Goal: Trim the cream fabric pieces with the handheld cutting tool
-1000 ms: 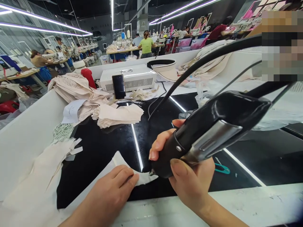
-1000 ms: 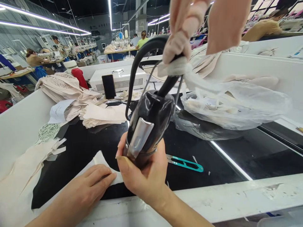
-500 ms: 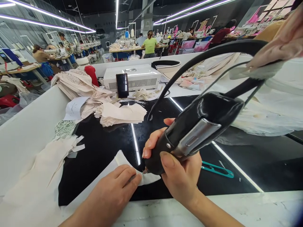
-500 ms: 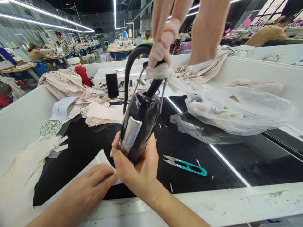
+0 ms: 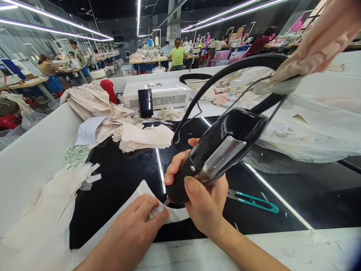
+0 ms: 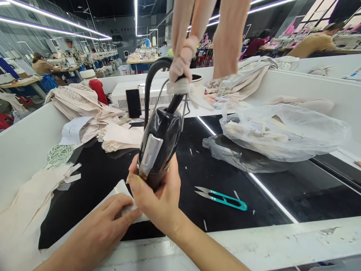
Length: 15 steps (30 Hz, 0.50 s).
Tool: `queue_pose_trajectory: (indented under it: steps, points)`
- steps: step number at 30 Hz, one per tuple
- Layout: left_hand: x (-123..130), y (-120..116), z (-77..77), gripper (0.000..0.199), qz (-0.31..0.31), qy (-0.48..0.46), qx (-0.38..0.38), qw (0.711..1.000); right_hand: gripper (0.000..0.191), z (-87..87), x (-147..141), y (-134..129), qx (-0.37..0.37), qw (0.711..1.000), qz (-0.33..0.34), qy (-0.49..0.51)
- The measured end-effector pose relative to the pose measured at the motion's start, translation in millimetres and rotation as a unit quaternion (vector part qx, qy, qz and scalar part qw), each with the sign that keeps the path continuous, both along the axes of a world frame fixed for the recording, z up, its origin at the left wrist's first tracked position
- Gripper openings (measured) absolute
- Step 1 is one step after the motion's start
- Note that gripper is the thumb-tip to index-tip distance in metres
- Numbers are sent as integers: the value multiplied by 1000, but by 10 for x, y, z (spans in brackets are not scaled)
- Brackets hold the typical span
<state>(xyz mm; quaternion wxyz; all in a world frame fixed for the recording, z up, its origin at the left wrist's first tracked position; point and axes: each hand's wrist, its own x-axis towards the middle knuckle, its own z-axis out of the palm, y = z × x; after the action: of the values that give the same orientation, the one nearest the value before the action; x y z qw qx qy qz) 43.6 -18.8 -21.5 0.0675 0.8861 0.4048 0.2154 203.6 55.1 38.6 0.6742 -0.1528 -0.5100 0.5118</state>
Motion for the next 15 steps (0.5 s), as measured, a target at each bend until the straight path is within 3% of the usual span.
queue_pose_trajectory:
  steps: [6, 15]
  points:
    - [-19, 20, 14, 33, -3, 16, -15, 1000, 29, -19, -45, 4, -9, 1000, 14, 0]
    - [-30, 109, -29, 33, -3, 11, 65, 998, 26, -30, 8, 65, 14, 999, -17, -37]
